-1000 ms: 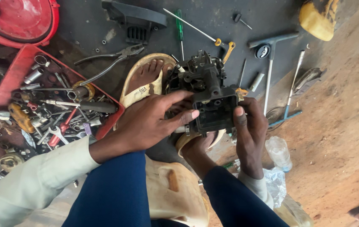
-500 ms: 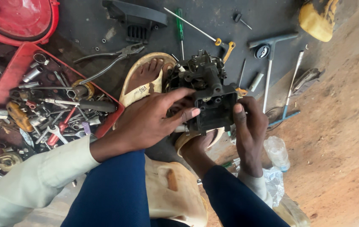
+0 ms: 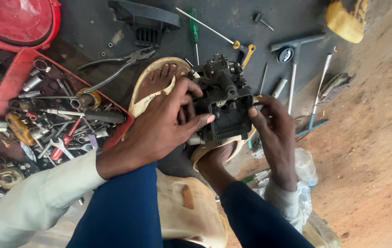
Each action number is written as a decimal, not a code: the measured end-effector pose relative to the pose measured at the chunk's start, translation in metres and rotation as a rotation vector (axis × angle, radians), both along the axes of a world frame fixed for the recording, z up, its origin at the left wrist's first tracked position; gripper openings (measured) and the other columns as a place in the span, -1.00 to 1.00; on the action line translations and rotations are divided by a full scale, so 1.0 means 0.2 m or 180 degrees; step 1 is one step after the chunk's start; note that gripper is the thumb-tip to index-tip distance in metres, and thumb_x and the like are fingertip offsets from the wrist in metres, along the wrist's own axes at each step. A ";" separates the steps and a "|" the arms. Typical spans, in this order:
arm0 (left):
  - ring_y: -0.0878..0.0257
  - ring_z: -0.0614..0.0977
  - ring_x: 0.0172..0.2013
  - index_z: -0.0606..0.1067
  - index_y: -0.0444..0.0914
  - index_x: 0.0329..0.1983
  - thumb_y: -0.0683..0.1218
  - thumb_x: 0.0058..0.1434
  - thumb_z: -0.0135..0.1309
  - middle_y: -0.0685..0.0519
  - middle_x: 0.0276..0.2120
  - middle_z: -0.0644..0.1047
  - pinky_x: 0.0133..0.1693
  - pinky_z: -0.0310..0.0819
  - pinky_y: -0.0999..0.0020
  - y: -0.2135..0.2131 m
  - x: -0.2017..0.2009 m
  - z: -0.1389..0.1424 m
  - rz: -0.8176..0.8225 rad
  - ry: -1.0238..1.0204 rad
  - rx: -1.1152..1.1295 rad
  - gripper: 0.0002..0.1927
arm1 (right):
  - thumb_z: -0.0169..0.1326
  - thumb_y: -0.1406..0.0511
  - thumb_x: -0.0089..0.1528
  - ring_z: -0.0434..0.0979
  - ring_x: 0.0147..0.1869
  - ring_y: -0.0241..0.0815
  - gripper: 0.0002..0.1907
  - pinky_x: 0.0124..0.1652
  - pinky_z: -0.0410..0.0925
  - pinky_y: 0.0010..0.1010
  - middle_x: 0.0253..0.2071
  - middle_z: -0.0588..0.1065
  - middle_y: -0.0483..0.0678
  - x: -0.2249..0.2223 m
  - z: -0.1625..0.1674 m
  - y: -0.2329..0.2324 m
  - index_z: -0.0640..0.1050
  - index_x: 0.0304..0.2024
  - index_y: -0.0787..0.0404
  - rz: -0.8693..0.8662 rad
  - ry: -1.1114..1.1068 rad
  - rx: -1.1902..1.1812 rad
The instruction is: The person sits on a chair with a small motorcycle engine resting between their feet and works on it throughout the clip. They use pliers to grip and turn a fitting on the engine, reposition the engine, pick up small parts and fasteners from the ground, and fit components onto the engine by hand.
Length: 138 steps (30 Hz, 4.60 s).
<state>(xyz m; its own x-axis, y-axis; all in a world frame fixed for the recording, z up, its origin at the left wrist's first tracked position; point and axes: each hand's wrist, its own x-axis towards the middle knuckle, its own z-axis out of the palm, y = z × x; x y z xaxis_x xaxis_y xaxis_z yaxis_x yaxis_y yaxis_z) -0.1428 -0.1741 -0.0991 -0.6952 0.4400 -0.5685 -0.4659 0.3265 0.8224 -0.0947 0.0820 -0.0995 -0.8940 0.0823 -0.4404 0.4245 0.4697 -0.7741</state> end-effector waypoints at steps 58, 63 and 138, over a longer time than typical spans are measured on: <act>0.17 0.69 -0.10 0.63 0.05 -0.30 0.08 -0.12 0.36 0.28 -0.23 0.61 0.48 0.16 -0.11 0.07 0.11 -0.91 -0.1483 0.3376 -0.1222 -0.72 | 0.16 0.41 0.39 0.63 0.02 -0.12 -0.90 0.02 0.47 -0.44 -0.07 0.55 -0.04 0.12 0.21 0.04 0.55 -0.04 0.23 0.0402 0.1161 -0.0501; 0.29 0.70 0.00 0.67 0.09 -0.36 0.10 -0.15 0.41 0.37 -0.17 0.65 0.56 0.24 -0.11 0.05 0.14 -0.86 -0.1753 0.2927 -0.1619 -0.74 | 0.18 0.42 0.34 0.62 0.02 -0.10 -0.87 0.00 0.47 -0.40 -0.07 0.54 -0.03 0.10 0.24 0.03 0.55 -0.06 0.24 0.0314 0.1123 -0.0388; 0.19 0.68 -0.07 0.63 -0.18 -0.40 -0.25 -0.12 0.22 0.10 -0.25 0.65 0.04 0.46 0.24 0.10 0.01 -0.28 -0.1102 0.2390 -0.0197 -0.81 | 0.23 0.41 0.28 0.62 0.07 0.00 -0.85 0.05 0.45 -0.27 -0.04 0.58 0.00 0.06 0.23 0.04 0.57 -0.10 0.25 0.0522 0.1382 -0.0097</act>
